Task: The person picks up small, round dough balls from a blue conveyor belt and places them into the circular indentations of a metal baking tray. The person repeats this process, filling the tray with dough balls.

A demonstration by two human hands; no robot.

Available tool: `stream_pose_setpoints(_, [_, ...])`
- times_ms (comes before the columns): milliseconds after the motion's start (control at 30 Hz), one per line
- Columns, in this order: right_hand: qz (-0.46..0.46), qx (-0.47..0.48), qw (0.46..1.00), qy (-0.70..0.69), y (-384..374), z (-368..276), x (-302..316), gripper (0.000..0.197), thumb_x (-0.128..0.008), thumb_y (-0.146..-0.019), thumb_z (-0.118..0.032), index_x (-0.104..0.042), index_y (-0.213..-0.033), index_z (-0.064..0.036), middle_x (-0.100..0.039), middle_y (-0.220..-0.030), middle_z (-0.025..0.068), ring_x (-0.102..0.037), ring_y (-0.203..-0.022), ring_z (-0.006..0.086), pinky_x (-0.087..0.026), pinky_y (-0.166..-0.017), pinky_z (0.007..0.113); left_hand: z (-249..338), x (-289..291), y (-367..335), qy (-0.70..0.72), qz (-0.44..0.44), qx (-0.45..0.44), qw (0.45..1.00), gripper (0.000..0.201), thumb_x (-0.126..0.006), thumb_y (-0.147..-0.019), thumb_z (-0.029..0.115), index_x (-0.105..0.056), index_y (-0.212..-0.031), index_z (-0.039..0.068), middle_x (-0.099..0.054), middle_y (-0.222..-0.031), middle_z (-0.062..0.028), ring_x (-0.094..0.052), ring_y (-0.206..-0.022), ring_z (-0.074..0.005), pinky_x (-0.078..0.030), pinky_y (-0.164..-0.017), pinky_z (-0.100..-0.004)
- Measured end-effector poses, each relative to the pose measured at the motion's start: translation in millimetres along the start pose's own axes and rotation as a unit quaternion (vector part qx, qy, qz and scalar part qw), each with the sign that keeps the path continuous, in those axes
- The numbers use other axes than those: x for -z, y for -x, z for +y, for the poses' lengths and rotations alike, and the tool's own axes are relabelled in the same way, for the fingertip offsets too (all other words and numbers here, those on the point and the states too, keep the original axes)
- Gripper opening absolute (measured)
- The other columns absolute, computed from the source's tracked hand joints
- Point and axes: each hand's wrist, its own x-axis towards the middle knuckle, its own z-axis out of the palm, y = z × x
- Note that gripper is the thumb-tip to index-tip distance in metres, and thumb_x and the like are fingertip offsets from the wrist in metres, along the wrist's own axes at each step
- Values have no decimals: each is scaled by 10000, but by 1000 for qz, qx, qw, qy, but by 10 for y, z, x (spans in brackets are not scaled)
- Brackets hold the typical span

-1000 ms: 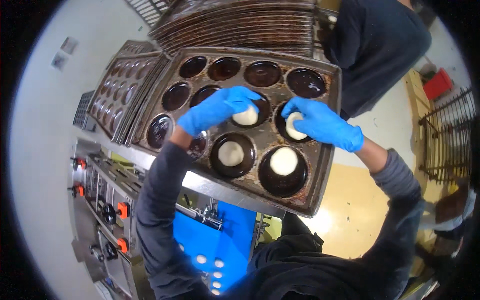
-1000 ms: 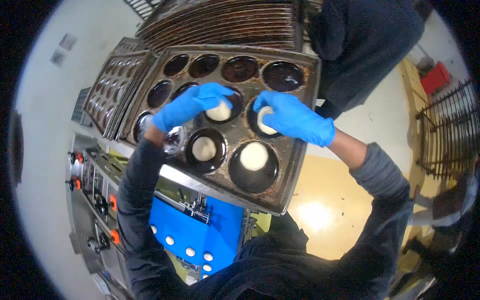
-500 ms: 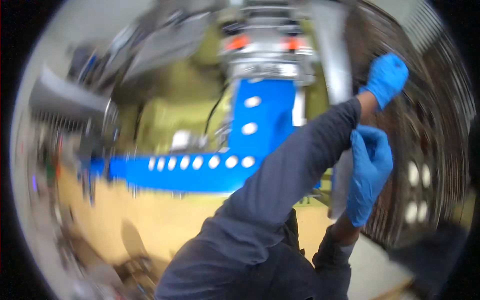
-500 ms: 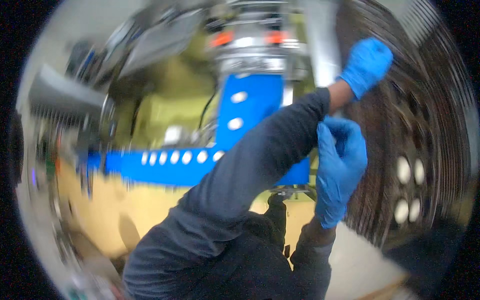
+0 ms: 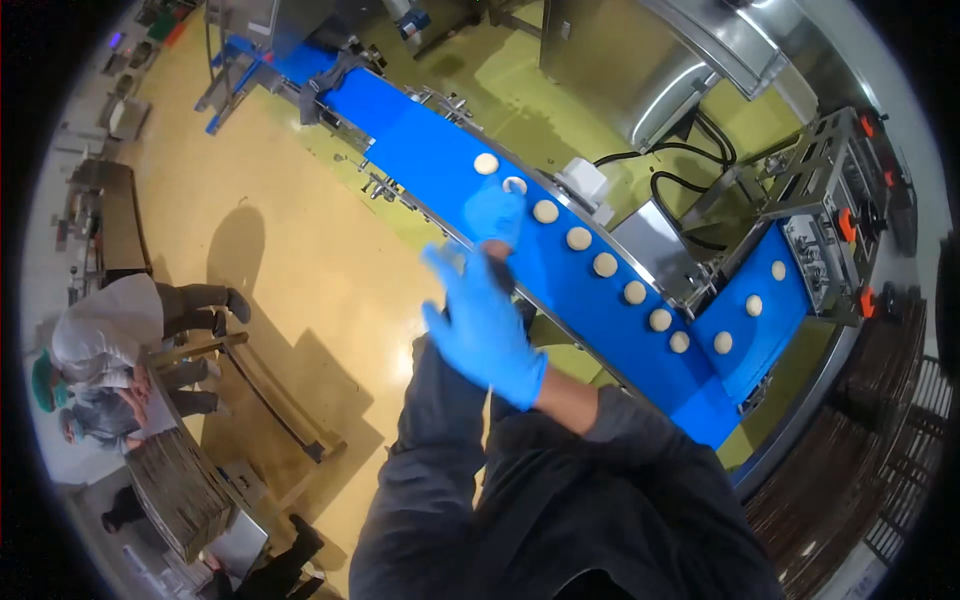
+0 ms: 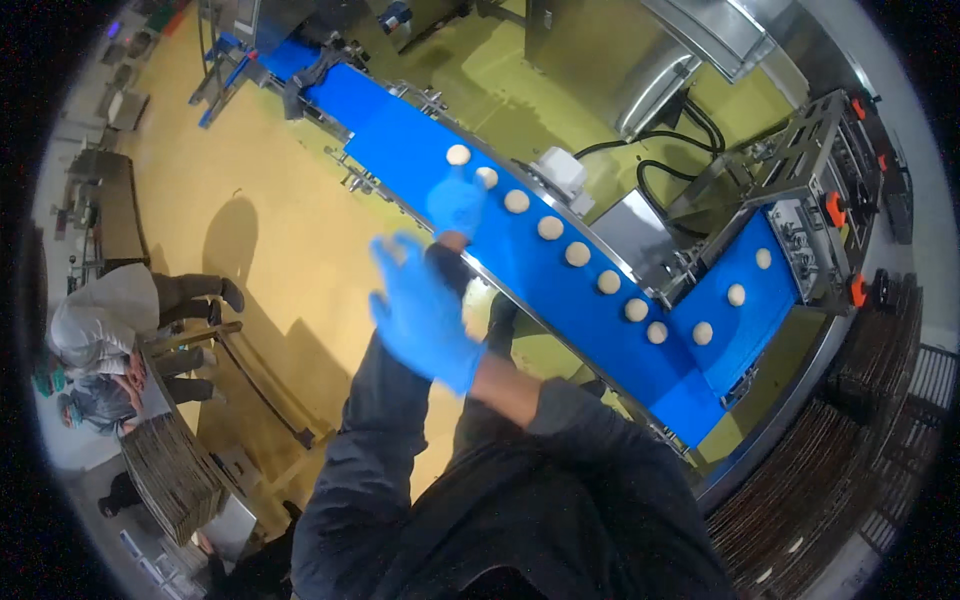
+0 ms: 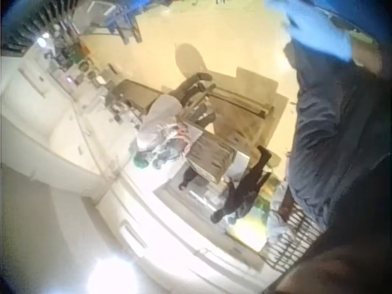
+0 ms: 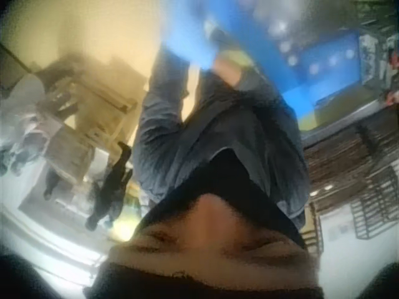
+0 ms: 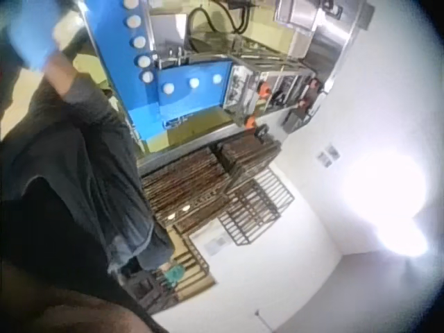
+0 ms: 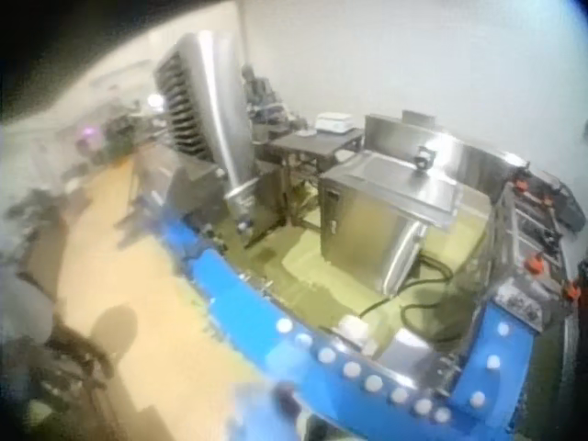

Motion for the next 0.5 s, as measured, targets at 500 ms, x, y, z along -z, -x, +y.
stream_pose_setpoints(500, [50,-191,935,295,-1689,2703,-1036,364,-600,-882,-280,-626,-1133,-18,-572,-1241,249,-566,-1134,377,-414,-1005,440,-1577,10,-1909,-292,-57,-62,953,352,-625,-850,320,-659,-1063,41,-594,-1161,-172,-588,-1025,-364,-496,-870,-468])
